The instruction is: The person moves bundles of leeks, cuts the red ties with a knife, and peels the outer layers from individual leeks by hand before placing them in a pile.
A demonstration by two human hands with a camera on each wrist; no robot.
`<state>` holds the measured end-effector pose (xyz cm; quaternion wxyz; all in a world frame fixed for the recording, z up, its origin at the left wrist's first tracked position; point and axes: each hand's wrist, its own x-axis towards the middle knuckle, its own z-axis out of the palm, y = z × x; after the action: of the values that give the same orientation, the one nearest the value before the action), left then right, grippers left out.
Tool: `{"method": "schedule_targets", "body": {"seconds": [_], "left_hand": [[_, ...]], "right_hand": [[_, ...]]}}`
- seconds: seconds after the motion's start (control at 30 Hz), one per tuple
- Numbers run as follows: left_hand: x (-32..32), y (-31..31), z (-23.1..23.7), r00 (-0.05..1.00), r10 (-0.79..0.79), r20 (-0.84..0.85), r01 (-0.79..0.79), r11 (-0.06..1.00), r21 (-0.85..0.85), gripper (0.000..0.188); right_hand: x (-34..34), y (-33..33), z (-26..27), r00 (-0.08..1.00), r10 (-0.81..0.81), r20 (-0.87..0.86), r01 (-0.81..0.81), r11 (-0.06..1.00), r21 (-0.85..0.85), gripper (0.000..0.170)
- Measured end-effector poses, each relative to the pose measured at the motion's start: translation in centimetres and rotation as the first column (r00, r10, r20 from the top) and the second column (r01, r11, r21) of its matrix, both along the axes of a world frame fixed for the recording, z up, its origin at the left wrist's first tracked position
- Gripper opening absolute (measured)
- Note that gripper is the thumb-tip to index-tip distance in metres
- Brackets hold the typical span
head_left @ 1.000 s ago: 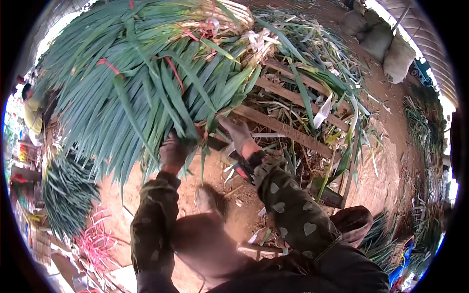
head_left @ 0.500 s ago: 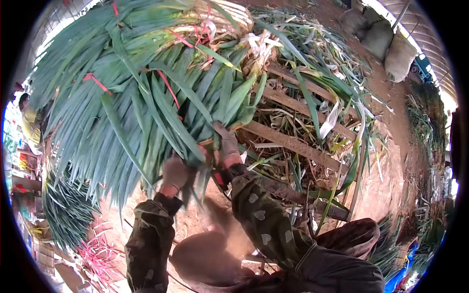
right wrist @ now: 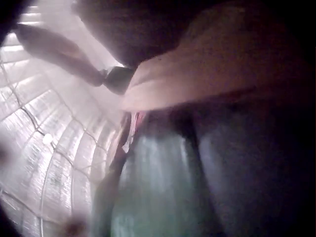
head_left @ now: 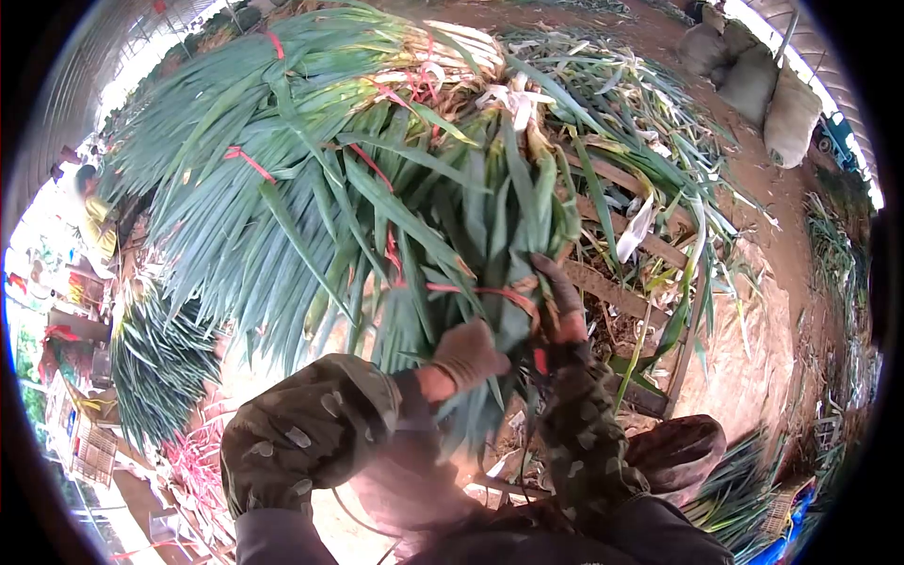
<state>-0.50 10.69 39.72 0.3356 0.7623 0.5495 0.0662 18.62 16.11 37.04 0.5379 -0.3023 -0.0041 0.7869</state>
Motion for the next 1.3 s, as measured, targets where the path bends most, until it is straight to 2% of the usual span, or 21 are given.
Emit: {"method": "schedule_targets", "body": {"seconds": [0.03,0.1,0.27,0.33,0.4,0.47,0.57,0.63,0.67,0.73,0.77,0.8,0.87,0.97,1.03,1.07,1.1,1.17,1.23,1.27,1.3], "left_hand": [[1.2,-1.6,0.3,0.997,-0.081,-0.011,0.081,0.996,-0.030,0.056],[4.0,-4.8,0.8,0.953,-0.304,0.012,0.304,0.948,-0.098,0.045],[8.3,-12.2,-0.2,0.878,-0.450,0.163,0.472,0.871,-0.135,0.039],[8.4,-13.8,0.5,0.831,-0.531,0.164,0.555,0.813,-0.177,0.039],[8.2,-14.1,1.2,0.798,-0.585,0.141,0.602,0.773,-0.201,0.041],[7.8,-14.4,0.9,0.772,-0.629,0.093,0.633,0.747,-0.202,0.043],[6.1,-13.5,2.3,0.709,-0.705,0.012,0.680,0.680,-0.272,0.050],[3.4,-11.6,2.8,0.684,-0.730,0.020,0.704,0.652,-0.280,0.056],[1.7,-10.2,2.8,0.682,-0.729,0.051,0.715,0.652,-0.252,0.058],[-0.2,-5.7,6.8,0.781,-0.587,0.213,0.623,0.719,-0.306,0.057],[-1.5,-2.6,4.8,0.818,-0.461,0.344,0.538,0.825,-0.174,0.051],[-2.1,0.2,2.4,0.808,-0.333,0.485,0.411,0.910,-0.060,0.046],[-0.6,4.3,2.7,0.973,-0.025,0.228,0.023,1.000,0.014,0.063],[1.6,9.6,-5.0,0.997,0.073,-0.029,-0.067,0.981,0.181,0.065],[3.9,10.3,-6.2,0.917,0.102,0.386,-0.025,0.980,-0.199,0.067],[5.0,11.4,-9.4,0.866,0.045,0.499,0.045,0.985,-0.167,0.062],[6.0,12.5,-12.4,0.797,-0.014,0.603,0.117,0.984,-0.132,0.058],[6.8,14.6,-15.9,0.832,-0.309,0.460,0.196,0.940,0.278,0.048],[8.1,12.9,-12.9,0.847,-0.207,0.489,0.121,0.972,0.203,0.045],[8.9,12.2,-11.1,0.844,-0.110,0.525,0.089,0.994,0.065,0.045],[9.7,11.4,-9.3,0.837,-0.002,0.547,0.049,0.996,-0.072,0.045]], "right_hand": [[0.4,-3.5,3.3,0.986,-0.105,0.126,0.093,0.990,0.102,0.031],[4.5,-7.2,0.6,0.979,-0.082,0.185,0.072,0.996,0.060,0.036],[10.5,-18.1,-1.4,0.911,-0.216,0.353,0.212,0.976,0.049,0.046],[9.5,-21.3,0.3,0.854,-0.361,0.375,0.325,0.932,0.158,0.049],[10.2,-22.9,-0.4,0.854,-0.360,0.376,0.331,0.933,0.140,0.050],[11.9,-24.8,-5.7,0.845,-0.377,0.380,0.353,0.926,0.133,0.048],[9.4,-24.6,-6.2,0.855,-0.404,0.325,0.407,0.911,0.061,0.040],[5.9,-24.1,-1.6,0.881,-0.420,0.219,0.423,0.906,0.035,0.041],[6.5,-23.7,-3.7,0.922,-0.352,0.161,0.359,0.933,-0.021,0.041],[6.9,-23.6,-7.1,0.866,-0.370,0.338,0.381,0.924,0.034,0.038],[7.2,-23.7,-8.7,0.833,-0.365,0.417,0.382,0.923,0.044,0.036],[7.3,-23.5,-9.1,0.803,-0.343,0.488,0.407,0.913,-0.028,0.050],[6.0,-23.3,-6.1,0.773,-0.409,0.484,0.450,0.893,0.036,0.049],[6.6,-23.5,-7.3,0.657,-0.402,0.638,0.448,0.889,0.098,0.046],[7.1,-23.7,-5.9,0.607,-0.287,0.741,0.409,0.912,0.018,0.047],[6.9,-23.9,-1.6,0.571,-0.179,0.801,0.393,0.917,-0.074,0.048],[7.1,-23.8,-1.9,0.568,-0.164,0.807,0.391,0.916,-0.089,0.050],[7.6,-23.7,-2.5,0.563,-0.132,0.816,0.386,0.915,-0.119,0.053],[8.1,-24.0,-4.1,0.577,-0.202,0.792,0.416,0.906,-0.072,0.054],[8.6,-24.5,-7.7,0.619,-0.370,0.693,0.461,0.885,0.061,0.056],[9.7,-25.4,-8.6,0.628,-0.319,0.710,0.461,0.887,-0.010,0.056]]}}
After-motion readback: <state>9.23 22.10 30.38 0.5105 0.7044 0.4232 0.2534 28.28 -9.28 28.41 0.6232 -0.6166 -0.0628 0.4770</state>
